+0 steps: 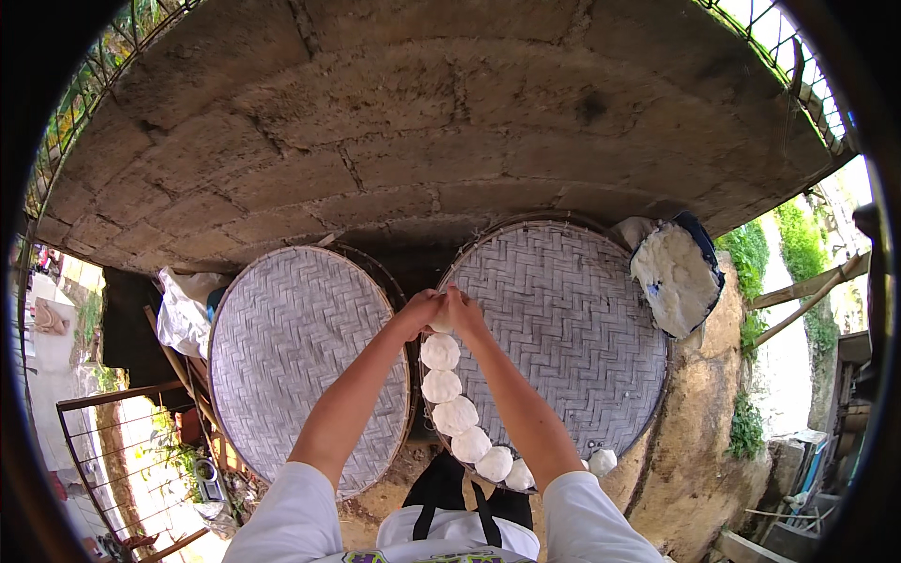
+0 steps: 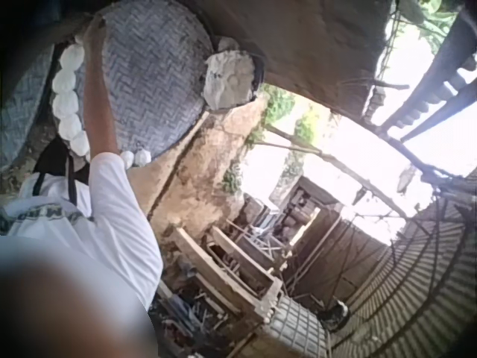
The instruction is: The person takes portions of white dough from a container, rolls them into round balls between both hands, and places them in a row on a woven tray. The process repeats continuously as more dough balls are formed and arranged.
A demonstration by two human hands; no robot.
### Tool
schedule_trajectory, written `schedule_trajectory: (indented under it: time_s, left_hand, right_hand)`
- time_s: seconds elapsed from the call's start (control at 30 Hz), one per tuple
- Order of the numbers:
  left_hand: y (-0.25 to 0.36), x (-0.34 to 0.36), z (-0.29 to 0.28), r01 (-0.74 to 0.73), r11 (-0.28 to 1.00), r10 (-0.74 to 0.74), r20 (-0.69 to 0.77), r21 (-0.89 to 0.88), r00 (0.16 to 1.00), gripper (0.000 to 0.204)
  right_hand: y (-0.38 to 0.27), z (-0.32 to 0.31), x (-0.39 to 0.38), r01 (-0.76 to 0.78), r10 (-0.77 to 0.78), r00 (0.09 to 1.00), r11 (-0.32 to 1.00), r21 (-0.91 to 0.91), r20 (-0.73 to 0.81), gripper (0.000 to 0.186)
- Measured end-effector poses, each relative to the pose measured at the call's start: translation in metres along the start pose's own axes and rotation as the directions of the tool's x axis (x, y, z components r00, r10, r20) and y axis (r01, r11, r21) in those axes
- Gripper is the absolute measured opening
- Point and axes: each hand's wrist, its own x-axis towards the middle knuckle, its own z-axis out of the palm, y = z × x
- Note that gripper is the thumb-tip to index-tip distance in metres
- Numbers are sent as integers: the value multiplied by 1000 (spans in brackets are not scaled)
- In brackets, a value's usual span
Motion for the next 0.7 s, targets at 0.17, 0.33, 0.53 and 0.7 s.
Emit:
schedule_trajectory:
  time_s: [0.17, 0.33, 0.53, 0.7]
  left_hand:
    - [-9, 28, -6, -80, 966, 79, 13, 246, 997, 50]
    - [-8, 42, 1, -201, 804, 232, 15, 559, 973, 54]
    - [-7, 54, 5, -267, 603, 264, 128, 752, 956, 63]
    - [-2, 47, 19, -196, 430, 185, 126, 881, 975, 54]
  right_hand:
    - [4, 1, 0, -51, 52, 999, 980, 193, 0, 77]
    - [7, -4, -10, -97, 105, 994, 960, 262, -17, 81]
    - [18, -12, -6, -137, 144, 989, 981, 140, -40, 94]
    - [19, -28, 0, -159, 158, 986, 987, 19, 51, 102]
